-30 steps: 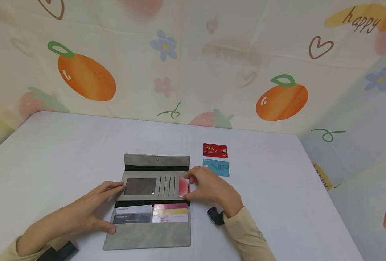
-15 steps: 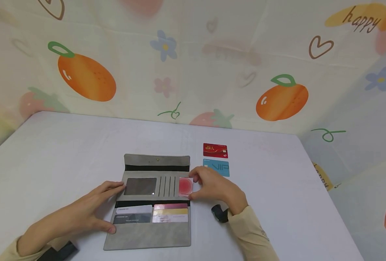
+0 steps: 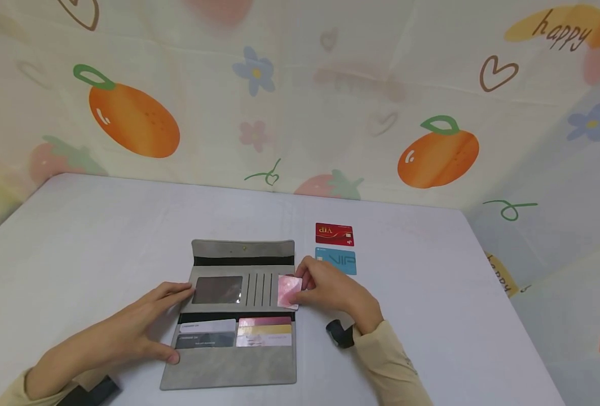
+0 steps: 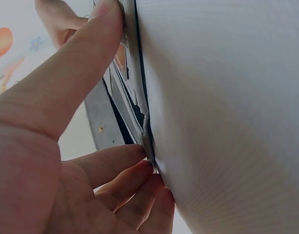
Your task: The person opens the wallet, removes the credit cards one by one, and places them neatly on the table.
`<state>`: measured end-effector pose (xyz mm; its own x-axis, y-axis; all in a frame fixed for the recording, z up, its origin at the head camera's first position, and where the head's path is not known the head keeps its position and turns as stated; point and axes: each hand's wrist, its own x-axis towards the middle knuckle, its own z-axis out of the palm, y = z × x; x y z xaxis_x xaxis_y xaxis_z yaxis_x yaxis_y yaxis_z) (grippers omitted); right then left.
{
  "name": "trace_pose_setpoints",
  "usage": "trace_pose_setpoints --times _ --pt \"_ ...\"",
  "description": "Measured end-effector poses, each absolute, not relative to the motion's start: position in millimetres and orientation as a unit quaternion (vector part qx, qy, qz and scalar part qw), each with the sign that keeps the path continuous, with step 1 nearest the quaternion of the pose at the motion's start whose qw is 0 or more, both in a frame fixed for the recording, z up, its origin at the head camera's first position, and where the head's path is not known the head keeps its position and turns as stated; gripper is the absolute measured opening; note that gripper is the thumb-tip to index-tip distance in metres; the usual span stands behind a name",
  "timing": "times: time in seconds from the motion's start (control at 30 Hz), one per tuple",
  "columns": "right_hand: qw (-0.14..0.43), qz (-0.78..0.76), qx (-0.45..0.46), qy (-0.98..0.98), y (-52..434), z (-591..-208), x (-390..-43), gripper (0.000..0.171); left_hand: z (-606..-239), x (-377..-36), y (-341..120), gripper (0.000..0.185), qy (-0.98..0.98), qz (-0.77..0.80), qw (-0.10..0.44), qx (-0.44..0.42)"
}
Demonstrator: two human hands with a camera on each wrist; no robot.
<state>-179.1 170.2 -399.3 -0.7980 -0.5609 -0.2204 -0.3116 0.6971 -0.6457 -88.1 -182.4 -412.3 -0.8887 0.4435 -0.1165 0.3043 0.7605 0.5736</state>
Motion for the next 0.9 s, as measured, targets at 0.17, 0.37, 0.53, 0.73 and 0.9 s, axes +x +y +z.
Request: trace_pose_setpoints --times 0.17,0.37,0.53,0.73,0.9 --pt "0.218 -0.331 -0.259 0.881 172 -398 -180 0.039 -412 -88 -182 0.114 0.932 0.279 0.122 0.198" --pt "0.233 -0.34 -0.255 0.875 175 -395 -181 0.04 -412 -88 -183 0.114 0.931 0.28 0.123 0.2" --pt "0.242 -0.328 -0.261 0.875 182 -393 -184 0.04 -412 -88 -183 0.113 0.93 0.279 0.121 0.204" --pt "0.239 -0.317 -0.274 0.876 189 -388 -184 0.041 -412 -89 -183 0.113 0.929 0.279 0.124 0.207" --pt "0.225 -0.324 -0.262 0.881 188 -389 -183 0.037 -412 -88 -183 0.112 0.929 0.28 0.124 0.207"
